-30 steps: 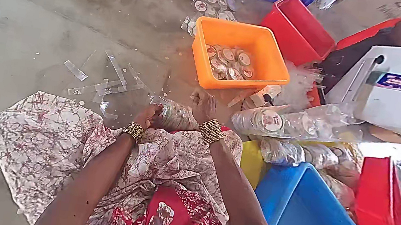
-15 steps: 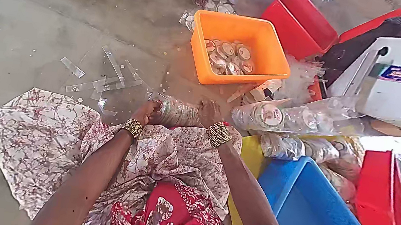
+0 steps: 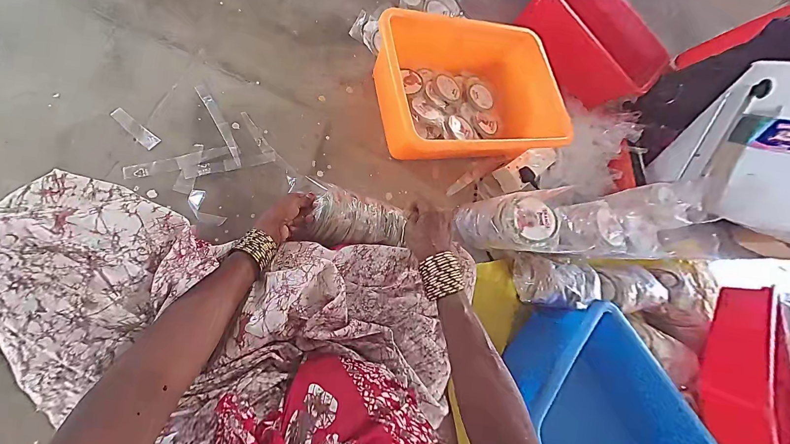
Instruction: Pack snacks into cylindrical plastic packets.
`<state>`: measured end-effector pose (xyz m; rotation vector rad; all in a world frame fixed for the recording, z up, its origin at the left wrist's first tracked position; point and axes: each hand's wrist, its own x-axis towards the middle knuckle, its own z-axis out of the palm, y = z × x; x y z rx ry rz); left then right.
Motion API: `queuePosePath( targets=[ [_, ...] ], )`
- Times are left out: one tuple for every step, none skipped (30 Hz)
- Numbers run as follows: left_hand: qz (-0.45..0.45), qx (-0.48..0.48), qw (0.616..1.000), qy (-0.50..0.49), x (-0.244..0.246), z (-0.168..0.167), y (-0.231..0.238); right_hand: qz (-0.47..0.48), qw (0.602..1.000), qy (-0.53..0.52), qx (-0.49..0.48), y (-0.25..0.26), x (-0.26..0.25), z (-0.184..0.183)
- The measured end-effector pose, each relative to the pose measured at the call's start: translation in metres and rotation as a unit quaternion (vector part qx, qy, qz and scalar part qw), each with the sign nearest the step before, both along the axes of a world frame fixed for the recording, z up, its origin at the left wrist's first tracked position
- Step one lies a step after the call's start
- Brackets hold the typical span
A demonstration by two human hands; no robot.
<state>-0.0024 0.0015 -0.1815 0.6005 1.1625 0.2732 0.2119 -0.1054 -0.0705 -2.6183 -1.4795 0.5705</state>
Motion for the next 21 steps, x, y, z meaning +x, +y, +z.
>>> queuePosePath(
  targets=[
    [0.0, -0.002, 1.0, 0.004, -0.001, -0.001, 0.0, -0.011, 0.999, -0.003, 0.041, -0.002, 0.0, 0.004],
    [0.003, -0.004, 1.0, 0.007, -0.001, -0.002, 0.002, -0.019, 0.997, -0.01, 0.068, 0.0, 0.001, 0.006],
    [0.006, -0.006, 1.0, 0.014, -0.001, -0.003, 0.001, -0.019, 0.997, -0.016, 0.067, -0.002, -0.001, 0.004],
    [0.006, -0.004, 1.0, 0.018, -0.001, -0.003, -0.001, -0.013, 1.0, -0.01, 0.02, -0.004, -0.002, -0.001],
    [0.006, -0.001, 1.0, 0.017, 0.0, -0.002, -0.001, -0.002, 0.999, -0.006, -0.045, -0.005, -0.002, -0.007],
    [0.007, 0.001, 1.0, 0.014, 0.001, -0.001, 0.0, 0.007, 0.997, -0.006, -0.075, -0.004, 0.0, -0.01],
    [0.01, 0.003, 1.0, 0.012, 0.003, 0.0, 0.002, 0.011, 0.997, -0.005, -0.078, 0.0, 0.003, -0.006],
    [0.01, 0.006, 1.0, 0.015, 0.001, -0.001, 0.002, 0.012, 0.998, -0.004, -0.054, 0.0, 0.002, -0.001],
    [0.005, 0.005, 1.0, 0.019, 0.0, -0.002, -0.002, 0.007, 1.0, -0.007, -0.005, -0.004, -0.001, 0.005],
    [0.008, 0.007, 1.0, 0.018, 0.001, -0.002, -0.001, 0.008, 0.998, -0.01, 0.058, -0.003, -0.002, 0.01],
    [0.014, 0.006, 1.0, 0.016, 0.001, -0.001, 0.0, 0.016, 0.995, -0.01, 0.1, -0.002, -0.005, 0.01],
    [0.015, 0.004, 1.0, 0.014, 0.001, -0.002, -0.001, 0.027, 0.995, -0.002, 0.093, -0.002, -0.009, 0.006],
    [0.014, 0.0, 1.0, 0.013, 0.0, -0.003, -0.001, 0.047, 0.997, 0.004, 0.055, -0.003, -0.013, -0.003],
    [0.015, -0.003, 1.0, 0.011, 0.0, -0.003, -0.001, 0.063, 0.998, 0.007, -0.003, -0.002, -0.017, -0.011],
    [0.013, -0.007, 1.0, 0.007, 0.0, -0.003, 0.0, 0.067, 0.997, 0.006, -0.031, -0.001, -0.019, -0.014],
    [0.013, -0.006, 1.0, 0.003, 0.001, -0.001, 0.002, 0.059, 0.998, 0.003, -0.034, 0.004, -0.021, -0.01],
    [0.015, -0.007, 1.0, 0.001, 0.0, -0.001, 0.001, 0.053, 0.999, -0.003, -0.003, 0.006, -0.024, -0.005],
    [0.016, -0.008, 1.0, 0.0, 0.001, 0.0, 0.0, 0.049, 0.998, -0.008, 0.046, 0.004, -0.027, -0.003],
    [0.016, -0.01, 1.0, 0.0, 0.001, 0.0, -0.001, 0.05, 0.996, -0.006, 0.079, 0.002, -0.031, -0.002],
    [0.016, -0.014, 1.0, 0.001, 0.001, 0.001, -0.002, 0.064, 0.995, 0.001, 0.082, 0.0, -0.035, -0.005],
    [0.017, -0.015, 1.0, 0.003, 0.001, 0.003, -0.001, 0.095, 0.993, 0.002, 0.067, -0.001, -0.037, -0.014]
  ],
)
